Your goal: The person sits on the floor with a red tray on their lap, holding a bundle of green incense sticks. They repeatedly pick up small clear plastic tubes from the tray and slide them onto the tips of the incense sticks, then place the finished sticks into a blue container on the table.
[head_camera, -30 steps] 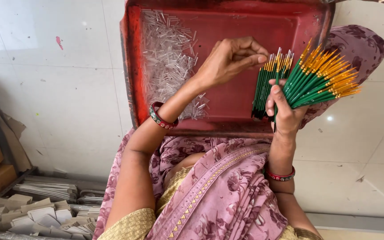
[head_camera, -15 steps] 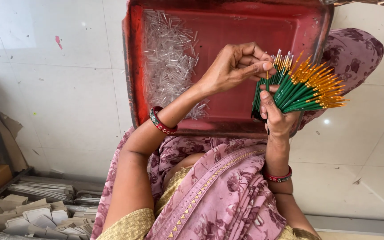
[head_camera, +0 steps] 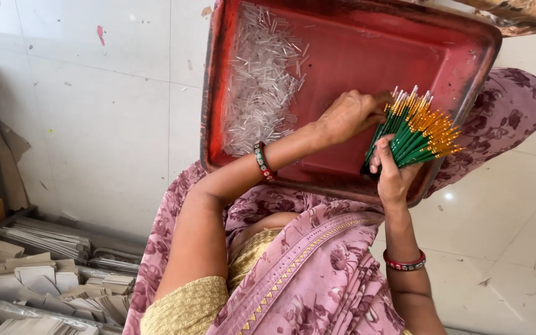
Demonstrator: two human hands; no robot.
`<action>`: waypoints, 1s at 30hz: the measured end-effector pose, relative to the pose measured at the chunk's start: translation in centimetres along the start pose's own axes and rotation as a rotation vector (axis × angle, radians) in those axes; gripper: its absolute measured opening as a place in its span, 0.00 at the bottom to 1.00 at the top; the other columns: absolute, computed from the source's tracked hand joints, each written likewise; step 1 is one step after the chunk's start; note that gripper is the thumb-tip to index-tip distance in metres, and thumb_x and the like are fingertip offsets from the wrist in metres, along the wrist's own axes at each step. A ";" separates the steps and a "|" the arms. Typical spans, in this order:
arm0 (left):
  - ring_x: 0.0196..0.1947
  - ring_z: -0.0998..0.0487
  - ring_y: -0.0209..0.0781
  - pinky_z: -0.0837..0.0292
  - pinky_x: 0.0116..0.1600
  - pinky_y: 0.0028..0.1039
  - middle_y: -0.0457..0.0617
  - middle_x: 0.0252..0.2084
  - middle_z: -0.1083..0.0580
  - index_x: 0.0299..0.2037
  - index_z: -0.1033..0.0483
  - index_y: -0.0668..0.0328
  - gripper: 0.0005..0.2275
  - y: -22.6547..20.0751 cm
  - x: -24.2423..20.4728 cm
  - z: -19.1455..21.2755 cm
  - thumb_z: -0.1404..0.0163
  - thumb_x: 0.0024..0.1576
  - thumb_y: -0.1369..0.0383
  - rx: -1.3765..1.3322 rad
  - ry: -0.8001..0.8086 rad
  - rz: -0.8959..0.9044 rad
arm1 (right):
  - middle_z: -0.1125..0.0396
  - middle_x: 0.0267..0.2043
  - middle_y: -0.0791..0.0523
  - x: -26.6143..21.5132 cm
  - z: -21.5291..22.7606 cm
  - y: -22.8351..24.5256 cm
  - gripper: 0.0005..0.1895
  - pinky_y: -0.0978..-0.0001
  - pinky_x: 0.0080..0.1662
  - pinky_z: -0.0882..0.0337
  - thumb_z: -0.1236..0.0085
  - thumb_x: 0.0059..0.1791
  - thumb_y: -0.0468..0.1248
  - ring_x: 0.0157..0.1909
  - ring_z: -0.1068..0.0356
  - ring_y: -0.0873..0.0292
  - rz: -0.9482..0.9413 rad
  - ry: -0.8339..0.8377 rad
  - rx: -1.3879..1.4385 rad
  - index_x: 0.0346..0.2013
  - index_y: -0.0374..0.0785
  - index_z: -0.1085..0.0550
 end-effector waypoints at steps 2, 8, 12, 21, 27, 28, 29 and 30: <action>0.37 0.15 0.51 0.19 0.40 0.40 0.52 0.35 0.17 0.53 0.24 0.57 0.15 0.1 -0.6 2.0 0.39 0.56 0.68 0.010 0.008 -0.006 | 0.34 0.33 0.58 0.1 -0.7 0.1 0.05 0.71 0.32 0.31 0.43 0.57 0.33 0.30 0.35 0.64 -0.050 0.062 0.059 0.43 0.35 0.30; 0.31 0.15 0.42 0.17 0.35 0.30 0.50 0.43 0.17 0.44 0.17 0.54 0.05 2.5 -1.7 11.8 0.41 0.60 0.72 0.281 -0.157 -0.046 | 0.29 0.32 0.54 -0.6 -3.5 -0.1 0.04 0.63 0.41 0.22 0.46 0.55 0.32 0.36 0.25 0.58 -0.264 0.520 -0.158 0.39 0.34 0.28; 0.31 0.16 0.49 0.20 0.33 0.36 0.54 0.38 0.17 0.46 0.16 0.60 0.08 -0.1 -2.3 18.8 0.38 0.56 0.72 0.441 -0.303 0.010 | 0.28 0.28 0.54 -0.2 -3.6 -0.2 0.08 0.58 0.37 0.23 0.47 0.56 0.32 0.33 0.24 0.57 -0.275 0.525 -0.275 0.33 0.33 0.26; 0.27 0.21 0.49 0.23 0.27 0.38 0.63 0.30 0.23 0.34 0.21 0.65 0.05 10.3 0.3 12.6 0.39 0.50 0.75 0.956 -0.147 0.257 | 0.34 0.30 0.55 1.7 -1.2 0.9 0.03 0.56 0.38 0.24 0.48 0.59 0.31 0.27 0.31 0.56 -0.045 0.021 0.212 0.41 0.35 0.30; 0.33 0.21 0.52 0.25 0.32 0.42 0.59 0.33 0.23 0.31 0.22 0.65 0.06 4.9 -0.4 12.6 0.41 0.44 0.73 0.932 0.035 0.133 | 0.34 0.28 0.53 2.1 -1.6 2.0 0.10 0.57 0.39 0.25 0.47 0.61 0.33 0.27 0.32 0.55 0.067 -0.008 0.168 0.36 0.34 0.30; 0.33 0.21 0.52 0.25 0.32 0.42 0.59 0.33 0.23 0.31 0.22 0.65 0.06 5.4 -0.8 12.1 0.41 0.44 0.73 0.932 0.037 0.124 | 0.34 0.28 0.53 2.2 -1.5 2.1 0.10 0.57 0.39 0.25 0.47 0.61 0.33 0.27 0.32 0.55 0.072 -0.015 0.169 0.36 0.34 0.30; 0.32 0.21 0.52 0.25 0.29 0.42 0.59 0.34 0.23 0.30 0.22 0.64 0.04 5.7 -1.1 11.6 0.42 0.46 0.74 0.957 0.017 0.065 | 0.34 0.30 0.53 2.3 -1.4 2.2 0.08 0.59 0.36 0.26 0.45 0.60 0.32 0.27 0.32 0.56 0.081 -0.022 0.192 0.37 0.34 0.30; 0.31 0.21 0.52 0.26 0.27 0.42 0.60 0.36 0.23 0.30 0.22 0.63 0.02 5.9 -1.5 11.1 0.43 0.48 0.75 0.981 -0.005 0.009 | 0.34 0.32 0.53 2.4 -1.3 2.2 0.07 0.62 0.33 0.27 0.43 0.60 0.32 0.27 0.32 0.57 0.089 -0.027 0.215 0.38 0.34 0.30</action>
Point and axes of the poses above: each hand's wrist, its own x-axis towards the middle knuckle, its own z-axis out of the back of the hand, y = z × x, the point moved 4 cm from there along x, towards the middle knuckle
